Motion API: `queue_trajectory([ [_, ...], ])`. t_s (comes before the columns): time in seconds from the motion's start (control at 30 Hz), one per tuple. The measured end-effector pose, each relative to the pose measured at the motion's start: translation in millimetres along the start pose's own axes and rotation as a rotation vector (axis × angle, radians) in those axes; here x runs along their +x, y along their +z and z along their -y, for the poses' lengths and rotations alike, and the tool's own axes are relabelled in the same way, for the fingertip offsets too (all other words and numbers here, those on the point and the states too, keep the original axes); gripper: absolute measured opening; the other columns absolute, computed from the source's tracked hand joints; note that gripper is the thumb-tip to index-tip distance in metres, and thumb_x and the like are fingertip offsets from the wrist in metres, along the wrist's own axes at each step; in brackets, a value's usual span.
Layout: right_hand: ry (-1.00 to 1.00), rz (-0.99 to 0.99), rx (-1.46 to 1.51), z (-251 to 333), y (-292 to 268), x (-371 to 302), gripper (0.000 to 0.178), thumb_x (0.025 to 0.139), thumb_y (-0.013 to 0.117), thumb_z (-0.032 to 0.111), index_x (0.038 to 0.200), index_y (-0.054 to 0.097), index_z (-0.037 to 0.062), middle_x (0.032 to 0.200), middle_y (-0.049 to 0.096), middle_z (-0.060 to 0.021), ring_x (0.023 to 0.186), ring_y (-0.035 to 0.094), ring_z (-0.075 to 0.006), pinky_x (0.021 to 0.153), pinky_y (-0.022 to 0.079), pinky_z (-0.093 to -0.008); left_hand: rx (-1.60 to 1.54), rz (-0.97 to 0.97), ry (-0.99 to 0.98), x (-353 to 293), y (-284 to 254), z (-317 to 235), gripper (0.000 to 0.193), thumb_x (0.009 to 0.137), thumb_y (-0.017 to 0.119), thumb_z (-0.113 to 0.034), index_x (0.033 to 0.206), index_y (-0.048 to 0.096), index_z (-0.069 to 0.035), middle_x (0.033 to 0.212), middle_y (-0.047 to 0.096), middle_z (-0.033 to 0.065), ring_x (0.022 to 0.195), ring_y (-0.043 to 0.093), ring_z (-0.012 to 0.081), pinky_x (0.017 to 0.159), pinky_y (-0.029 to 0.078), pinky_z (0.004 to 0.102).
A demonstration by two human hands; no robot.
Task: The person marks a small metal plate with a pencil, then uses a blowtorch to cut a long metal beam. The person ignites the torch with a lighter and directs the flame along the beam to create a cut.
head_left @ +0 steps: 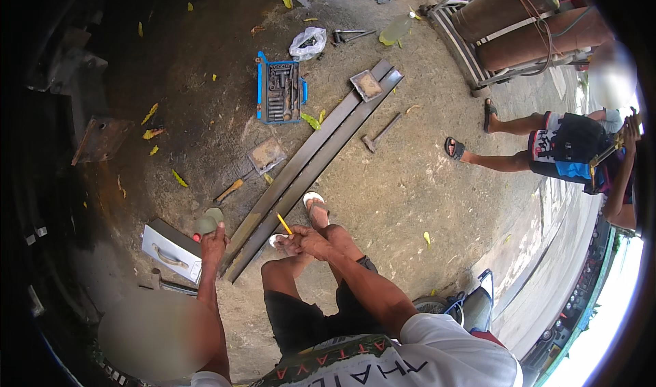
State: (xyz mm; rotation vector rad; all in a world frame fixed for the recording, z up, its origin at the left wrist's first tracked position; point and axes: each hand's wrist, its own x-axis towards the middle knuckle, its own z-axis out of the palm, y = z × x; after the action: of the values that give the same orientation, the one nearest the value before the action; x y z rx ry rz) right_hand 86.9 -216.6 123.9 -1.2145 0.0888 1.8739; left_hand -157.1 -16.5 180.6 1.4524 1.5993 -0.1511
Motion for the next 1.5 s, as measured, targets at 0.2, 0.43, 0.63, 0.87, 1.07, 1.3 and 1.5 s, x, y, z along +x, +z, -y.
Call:
queue_trajectory([
  [0.2, -0.082, -0.398, -0.377, 54, -3, -120, 0.028, 0.105, 0.052, 0.022, 0.129, 0.056, 0.0069, 0.078, 0.056, -0.0012, 0.063, 0.050, -0.0110, 0.061, 0.043, -0.0256, -0.089, 0.212, -0.101, -105, 46, 19, 0.080, 0.098, 0.046, -0.068, 0.069, 0.070, 0.003, 0.059, 0.061, 0.0088, 0.059, 0.058, 0.0170, 0.063, 0.045, 0.0345],
  [0.43, -0.157, -0.340, -0.657, 115, 48, -253, 0.028, 0.102, 0.055, 0.020, 0.124, 0.064, 0.0053, 0.082, 0.067, -0.0049, 0.076, 0.065, -0.0131, 0.075, 0.053, -0.0286, -0.262, 0.513, 0.082, -203, 68, -110, 0.064, 0.101, 0.049, -0.057, 0.121, 0.065, 0.002, 0.082, 0.065, 0.0044, 0.079, 0.056, 0.0123, 0.071, 0.045, 0.0296],
  [0.63, -0.279, -0.173, -0.757, 103, 30, -288, 0.031, 0.098, 0.056, 0.033, 0.110, 0.069, 0.0069, 0.090, 0.073, -0.0142, 0.075, 0.072, -0.0270, 0.074, 0.057, -0.0426, -0.507, 0.684, 0.227, -256, 123, -214, 0.059, 0.105, 0.045, -0.050, 0.132, 0.058, 0.001, 0.085, 0.068, 0.0053, 0.070, 0.055, 0.0113, 0.065, 0.046, 0.0259],
  [0.87, -0.342, -0.293, -1.669, 236, -13, -382, 0.037, 0.088, 0.069, 0.043, 0.096, 0.071, 0.0067, 0.090, 0.072, -0.0171, 0.093, 0.070, -0.0376, 0.084, 0.051, -0.0536, -0.315, 0.346, 0.167, -272, 158, -280, 0.049, 0.102, 0.054, -0.046, 0.105, 0.071, 0.000, 0.065, 0.053, 0.0010, 0.056, 0.048, 0.0104, 0.050, 0.038, 0.0293],
  [1.07, -0.265, -0.973, -2.386, 409, -153, -431, 0.061, 0.066, 0.084, 0.051, 0.109, 0.075, 0.0099, 0.124, 0.063, -0.0148, 0.121, 0.054, -0.0359, 0.094, 0.039, -0.0518, -0.247, 0.187, 0.184, -283, 158, -326, 0.044, 0.099, 0.061, -0.037, 0.117, 0.068, 0.003, 0.068, 0.057, 0.0023, 0.061, 0.052, 0.0125, 0.059, 0.043, 0.0316],
  [1.3, 0.175, -0.829, -2.431, 497, -245, -469, 0.043, 0.078, 0.080, 0.038, 0.111, 0.077, 0.0115, 0.111, 0.074, -0.0112, 0.105, 0.071, -0.0283, 0.077, 0.059, -0.0438, -0.466, 0.091, 0.229, -287, 138, -322, 0.044, 0.096, 0.066, -0.034, 0.120, 0.066, 0.003, 0.072, 0.058, 0.0006, 0.062, 0.052, 0.0109, 0.057, 0.041, 0.0293],
  [1.5, 0.632, -0.709, -1.968, 555, -191, -496, 0.050, 0.064, 0.089, 0.045, 0.099, 0.079, 0.0109, 0.094, 0.076, -0.0063, 0.087, 0.072, -0.0181, 0.073, 0.058, -0.0371, -0.634, -0.012, 0.062, -297, 82, -296, 0.049, 0.100, 0.057, -0.051, 0.112, 0.065, -0.004, 0.065, 0.044, -0.0040, 0.051, 0.039, 0.0068, 0.043, 0.032, 0.0269],
])
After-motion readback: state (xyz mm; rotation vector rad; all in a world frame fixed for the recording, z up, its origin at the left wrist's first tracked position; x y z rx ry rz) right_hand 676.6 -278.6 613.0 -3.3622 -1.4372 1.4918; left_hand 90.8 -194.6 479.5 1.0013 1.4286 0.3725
